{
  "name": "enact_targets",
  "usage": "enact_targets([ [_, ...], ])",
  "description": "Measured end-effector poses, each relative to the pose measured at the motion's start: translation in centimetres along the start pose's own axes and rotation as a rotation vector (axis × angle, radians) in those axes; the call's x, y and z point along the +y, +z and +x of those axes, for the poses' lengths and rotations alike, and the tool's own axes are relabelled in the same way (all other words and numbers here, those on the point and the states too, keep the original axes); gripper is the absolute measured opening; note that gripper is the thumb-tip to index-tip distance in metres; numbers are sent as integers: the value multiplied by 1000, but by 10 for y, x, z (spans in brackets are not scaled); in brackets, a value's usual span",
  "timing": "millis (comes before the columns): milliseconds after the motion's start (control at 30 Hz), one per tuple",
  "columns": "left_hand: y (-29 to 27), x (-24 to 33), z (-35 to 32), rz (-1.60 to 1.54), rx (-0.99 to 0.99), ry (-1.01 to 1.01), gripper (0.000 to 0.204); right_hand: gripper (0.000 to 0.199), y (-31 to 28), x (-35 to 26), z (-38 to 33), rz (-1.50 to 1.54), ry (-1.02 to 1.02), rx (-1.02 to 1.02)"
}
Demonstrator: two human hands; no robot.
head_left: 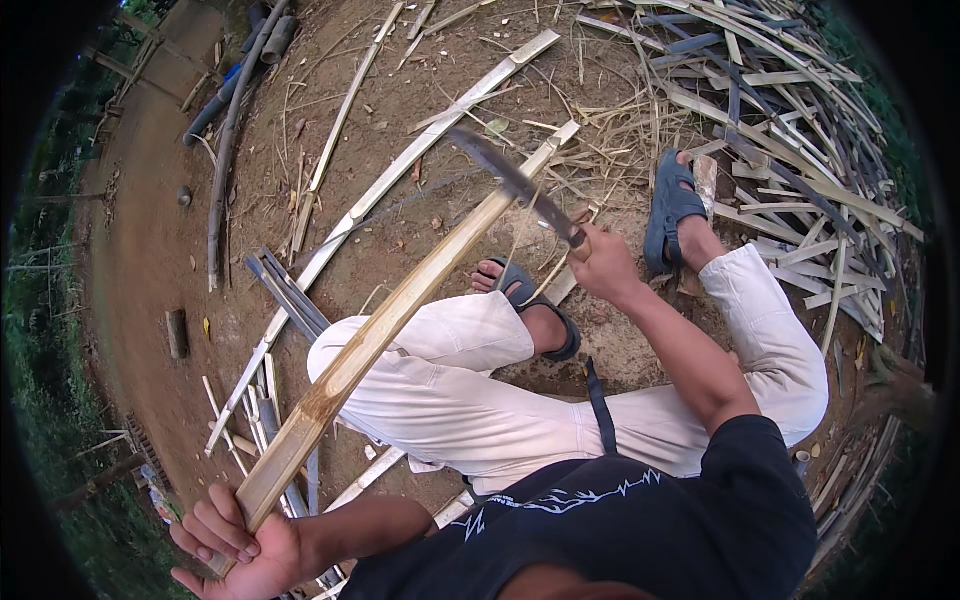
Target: The person uses a machete to shave thin layers from strips of bamboo while sitting on the ground. They refine the bamboo pieces by sliding the blade along the surface and stack the processed strips nearby.
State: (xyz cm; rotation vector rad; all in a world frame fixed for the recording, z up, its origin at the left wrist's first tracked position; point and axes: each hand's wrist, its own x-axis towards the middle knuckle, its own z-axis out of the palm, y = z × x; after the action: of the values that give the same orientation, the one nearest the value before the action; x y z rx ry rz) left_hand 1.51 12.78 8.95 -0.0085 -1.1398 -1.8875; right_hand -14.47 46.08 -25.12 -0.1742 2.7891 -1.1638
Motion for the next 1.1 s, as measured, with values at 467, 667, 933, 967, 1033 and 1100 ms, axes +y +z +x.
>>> enact_targets([
  [467,-9,-18,26,-15,-38,-61,27,33,-6,1,12,-220,-39,-56],
  [667,-9,-14,27,5,-128,-105,29,37,9,98,88,-143,607,-34],
  [933,-6,-24,35,16,-261,-29,28,22,-20,-47,5,153,-235,-3],
  [967,-5,-24,34,13,-278,-25,28,22,-27,-66,-3,94,-319,13],
  [1033,-4,-24,28,40,-253,25,29,21,-40,-80,-7,42,-400,-28],
  [1100,1,-25,23,-152,-428,-41,30,20,-50,-82,-10,69,-389,-143],
])
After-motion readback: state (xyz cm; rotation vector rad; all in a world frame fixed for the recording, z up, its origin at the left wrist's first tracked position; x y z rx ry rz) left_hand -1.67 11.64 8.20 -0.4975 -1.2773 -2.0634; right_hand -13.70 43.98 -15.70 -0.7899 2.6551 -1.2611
